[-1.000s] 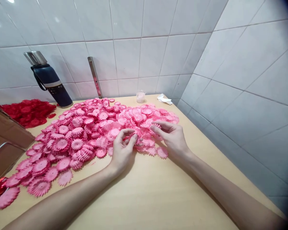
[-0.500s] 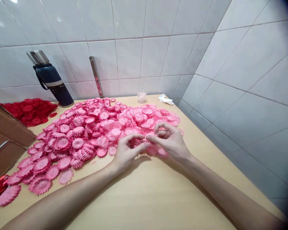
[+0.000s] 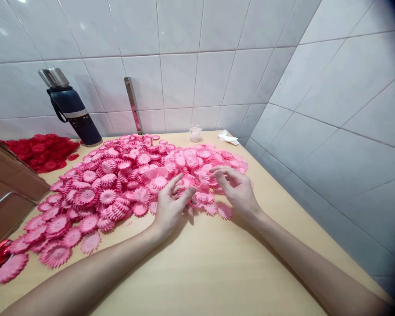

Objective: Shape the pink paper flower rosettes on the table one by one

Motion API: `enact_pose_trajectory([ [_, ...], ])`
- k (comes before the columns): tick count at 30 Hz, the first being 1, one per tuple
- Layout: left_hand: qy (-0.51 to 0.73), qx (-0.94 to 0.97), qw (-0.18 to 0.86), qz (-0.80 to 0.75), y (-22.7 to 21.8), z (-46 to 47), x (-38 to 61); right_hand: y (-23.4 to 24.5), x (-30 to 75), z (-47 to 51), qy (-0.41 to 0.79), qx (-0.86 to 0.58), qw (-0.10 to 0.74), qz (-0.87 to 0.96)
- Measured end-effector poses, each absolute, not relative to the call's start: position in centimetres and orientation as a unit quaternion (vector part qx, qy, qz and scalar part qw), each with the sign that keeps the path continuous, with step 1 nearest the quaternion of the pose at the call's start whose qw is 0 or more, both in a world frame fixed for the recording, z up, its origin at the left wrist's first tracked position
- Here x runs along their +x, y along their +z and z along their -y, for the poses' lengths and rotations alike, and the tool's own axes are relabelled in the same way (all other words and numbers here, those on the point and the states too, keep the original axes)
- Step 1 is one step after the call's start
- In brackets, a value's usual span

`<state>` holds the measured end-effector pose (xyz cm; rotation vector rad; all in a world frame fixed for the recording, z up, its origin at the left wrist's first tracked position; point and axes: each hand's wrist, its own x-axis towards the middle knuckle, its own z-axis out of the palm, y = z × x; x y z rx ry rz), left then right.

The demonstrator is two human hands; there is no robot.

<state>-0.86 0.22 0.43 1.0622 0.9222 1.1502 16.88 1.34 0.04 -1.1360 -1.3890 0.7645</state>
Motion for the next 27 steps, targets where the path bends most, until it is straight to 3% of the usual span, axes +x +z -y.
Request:
enact_pose_trajectory([
  [3,0.513,0.434,0.637,-0.377,0.5,0.0,-0.7,0.4,16.5,-1.0,0.218,-0.474,0.559,0.644],
  [8,0.501,0.407,0.696,-0.315,-0.1,0.1,-0.6,0.5,15.6,-0.1,0.227,-0.408,0.511,0.722],
  [11,0.487,0.420,0.713,-0.280,-0.1,0.3,-0.7,0.3,15.2,0.0,0.265,-0.410,0.507,0.711],
  [17,0.496,0.557,0.572,-0.341,0.2,0.3,-0.9,0.6,15.6,0.0,0.383,-0.439,0.495,0.644],
  [20,0.493,0.574,0.551,-0.353,-0.1,0.0,-1.1,0.7,15.9,0.0,0.461,-0.419,0.492,0.608],
  [27,0.490,0.492,0.627,-0.353,-0.5,-0.1,-1.0,0.4,16.1,-0.3,0.564,-0.379,0.494,0.543],
])
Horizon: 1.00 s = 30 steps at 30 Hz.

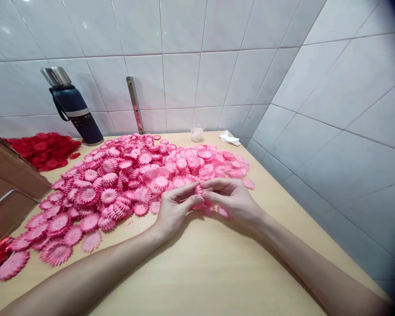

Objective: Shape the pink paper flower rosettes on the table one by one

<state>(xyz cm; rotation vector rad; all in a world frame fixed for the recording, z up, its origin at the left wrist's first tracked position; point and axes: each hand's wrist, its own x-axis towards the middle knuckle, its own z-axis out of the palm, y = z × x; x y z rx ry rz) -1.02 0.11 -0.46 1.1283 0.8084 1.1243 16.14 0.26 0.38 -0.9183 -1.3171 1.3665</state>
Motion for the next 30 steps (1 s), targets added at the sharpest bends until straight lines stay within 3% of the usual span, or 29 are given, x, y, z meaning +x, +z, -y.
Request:
enact_pose_trajectory([
  [14,0.505,0.445,0.646,-0.361,0.15,0.00,-0.73,1.28,16.20,-0.17,0.520,-0.391,0.523,0.552],
  [22,0.505,0.511,0.579,-0.386,0.20,-0.13,-0.77,1.01,16.02,0.00,0.543,-0.395,0.469,0.574],
  [30,0.490,0.532,0.583,-0.371,0.02,-0.27,-0.78,1.38,16.07,0.19,0.555,-0.401,0.433,0.586],
])
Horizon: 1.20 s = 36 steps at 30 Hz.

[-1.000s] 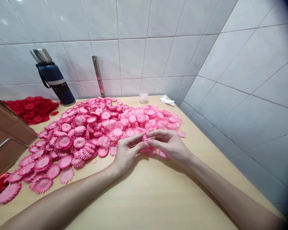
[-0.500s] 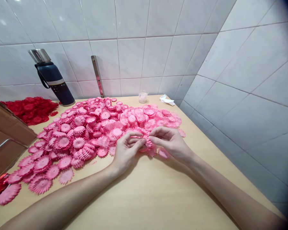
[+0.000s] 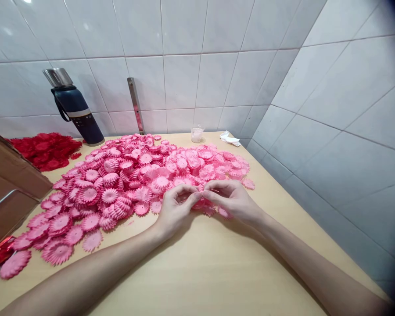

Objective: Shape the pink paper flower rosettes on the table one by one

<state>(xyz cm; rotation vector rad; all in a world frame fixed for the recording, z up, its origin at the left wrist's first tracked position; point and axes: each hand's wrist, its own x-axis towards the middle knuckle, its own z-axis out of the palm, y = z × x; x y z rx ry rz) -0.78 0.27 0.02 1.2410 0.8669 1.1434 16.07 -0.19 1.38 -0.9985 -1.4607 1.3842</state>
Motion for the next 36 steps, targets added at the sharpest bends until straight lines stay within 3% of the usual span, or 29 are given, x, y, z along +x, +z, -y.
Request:
enact_pose_trajectory([
  [7,0.494,0.553,0.550,-0.384,-0.3,-0.3,-0.8,1.1,15.8,0.2,0.557,-0.418,0.439,0.567],
  [15,0.490,0.581,0.524,-0.384,0.0,0.0,-0.8,0.8,15.6,0.2,0.457,-0.415,0.468,0.632],
  [20,0.503,0.580,0.513,-0.385,0.2,0.2,-0.9,1.2,15.5,0.1,0.497,-0.395,0.494,0.594],
  [27,0.505,0.498,0.615,-0.344,0.5,0.6,-0.6,1.3,16.1,-0.4,0.544,-0.387,0.513,0.539],
  [36,0.541,0.499,0.584,-0.343,0.0,0.4,-0.9,0.6,16.5,-0.9,0.561,-0.383,0.559,0.475],
])
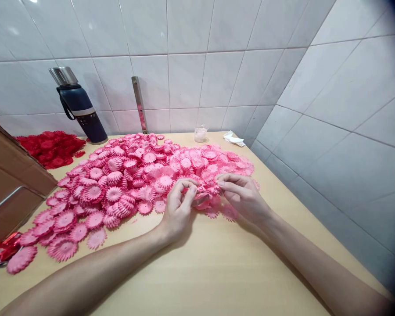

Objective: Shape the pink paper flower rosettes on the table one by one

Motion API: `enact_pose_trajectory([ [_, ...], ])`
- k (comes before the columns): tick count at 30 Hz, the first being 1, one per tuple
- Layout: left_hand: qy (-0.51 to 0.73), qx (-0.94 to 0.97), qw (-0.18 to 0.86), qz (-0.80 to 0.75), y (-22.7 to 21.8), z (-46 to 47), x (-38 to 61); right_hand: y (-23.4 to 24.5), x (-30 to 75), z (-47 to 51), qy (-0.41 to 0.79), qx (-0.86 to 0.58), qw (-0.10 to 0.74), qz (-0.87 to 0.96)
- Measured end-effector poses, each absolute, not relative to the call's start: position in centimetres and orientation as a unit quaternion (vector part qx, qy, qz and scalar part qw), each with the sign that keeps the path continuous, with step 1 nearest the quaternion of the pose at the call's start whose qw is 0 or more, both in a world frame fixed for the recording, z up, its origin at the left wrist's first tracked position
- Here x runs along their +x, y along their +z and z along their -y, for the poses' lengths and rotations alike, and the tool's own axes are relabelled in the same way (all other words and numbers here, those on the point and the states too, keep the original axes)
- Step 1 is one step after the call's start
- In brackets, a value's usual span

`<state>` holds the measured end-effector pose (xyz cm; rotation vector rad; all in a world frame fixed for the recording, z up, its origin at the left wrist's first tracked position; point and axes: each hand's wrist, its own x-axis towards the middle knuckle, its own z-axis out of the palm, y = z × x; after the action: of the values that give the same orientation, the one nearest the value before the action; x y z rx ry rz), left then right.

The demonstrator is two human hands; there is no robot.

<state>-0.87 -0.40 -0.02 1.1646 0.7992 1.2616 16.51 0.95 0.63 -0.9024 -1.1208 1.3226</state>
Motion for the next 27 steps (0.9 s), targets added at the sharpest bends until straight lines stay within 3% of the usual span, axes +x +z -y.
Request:
enact_pose_trajectory([
  [8,0.530,0.434,0.658,-0.312,0.46,0.69,-0.51,0.61,15.79,-1.12,0.580,-0.392,0.601,0.386],
  [18,0.537,0.413,0.676,-0.290,0.01,0.48,-0.29,0.35,15.60,-1.53,0.560,-0.367,0.654,0.351],
  [27,0.545,0.376,0.686,-0.302,-0.40,-0.25,-0.30,0.55,15.84,-1.17,0.564,-0.362,0.602,0.435],
])
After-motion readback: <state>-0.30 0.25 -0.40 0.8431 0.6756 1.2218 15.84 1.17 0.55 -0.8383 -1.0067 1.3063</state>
